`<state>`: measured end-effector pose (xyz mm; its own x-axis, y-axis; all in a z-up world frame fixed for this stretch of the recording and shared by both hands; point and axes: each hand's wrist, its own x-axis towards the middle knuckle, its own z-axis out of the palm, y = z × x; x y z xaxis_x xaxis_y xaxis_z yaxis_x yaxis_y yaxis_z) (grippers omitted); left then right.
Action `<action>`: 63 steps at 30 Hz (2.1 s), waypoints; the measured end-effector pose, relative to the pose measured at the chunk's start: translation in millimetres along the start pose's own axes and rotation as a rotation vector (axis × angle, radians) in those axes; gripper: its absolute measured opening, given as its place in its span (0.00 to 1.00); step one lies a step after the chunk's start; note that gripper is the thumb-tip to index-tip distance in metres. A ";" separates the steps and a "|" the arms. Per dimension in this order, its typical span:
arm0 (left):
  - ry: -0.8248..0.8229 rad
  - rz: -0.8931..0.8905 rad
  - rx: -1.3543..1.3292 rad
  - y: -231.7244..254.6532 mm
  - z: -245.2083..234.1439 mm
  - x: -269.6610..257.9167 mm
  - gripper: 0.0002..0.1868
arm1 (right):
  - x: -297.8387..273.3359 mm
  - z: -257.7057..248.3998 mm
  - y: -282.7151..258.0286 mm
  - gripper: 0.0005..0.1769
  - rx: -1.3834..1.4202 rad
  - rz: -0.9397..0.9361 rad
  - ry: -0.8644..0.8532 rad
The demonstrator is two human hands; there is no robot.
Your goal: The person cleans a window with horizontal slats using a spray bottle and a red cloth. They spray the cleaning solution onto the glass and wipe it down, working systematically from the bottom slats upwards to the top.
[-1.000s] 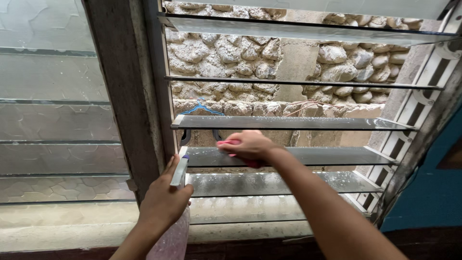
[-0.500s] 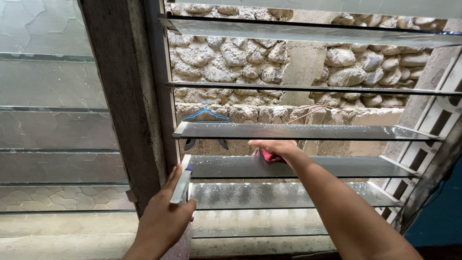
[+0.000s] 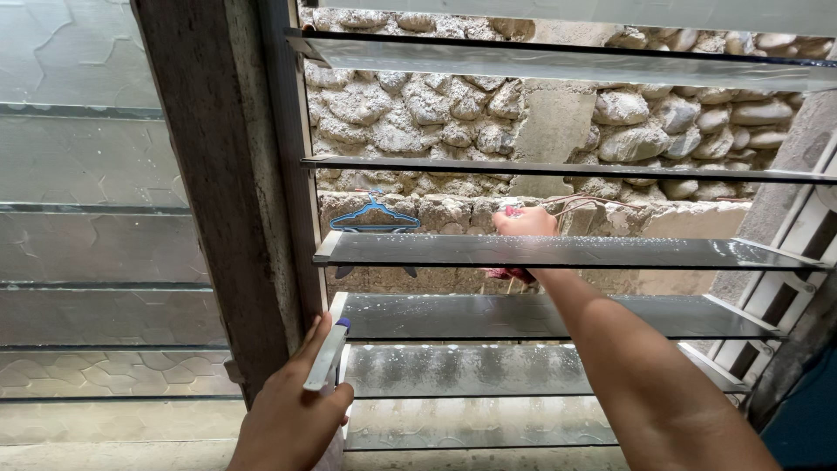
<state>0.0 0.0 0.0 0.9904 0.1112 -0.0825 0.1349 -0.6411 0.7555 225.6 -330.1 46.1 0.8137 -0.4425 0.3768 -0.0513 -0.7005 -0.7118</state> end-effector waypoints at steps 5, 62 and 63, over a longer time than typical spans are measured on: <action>0.009 0.003 0.037 2.8 -4.4 -2.1 0.52 | -0.1 9.9 11.0 0.18 0.235 0.061 0.025; 0.053 0.292 0.534 129.4 37.4 24.7 0.13 | 34.0 50.9 79.5 0.10 1.156 0.095 -0.403; 0.051 0.285 0.536 129.7 36.9 24.4 0.12 | 36.5 52.0 77.7 0.11 1.157 0.121 -0.362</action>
<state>42.8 -108.5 72.0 0.9889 -0.0930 0.1157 -0.1249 -0.9425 0.3100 281.4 -371.5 -26.2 0.9633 -0.1595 0.2158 0.2580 0.3293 -0.9083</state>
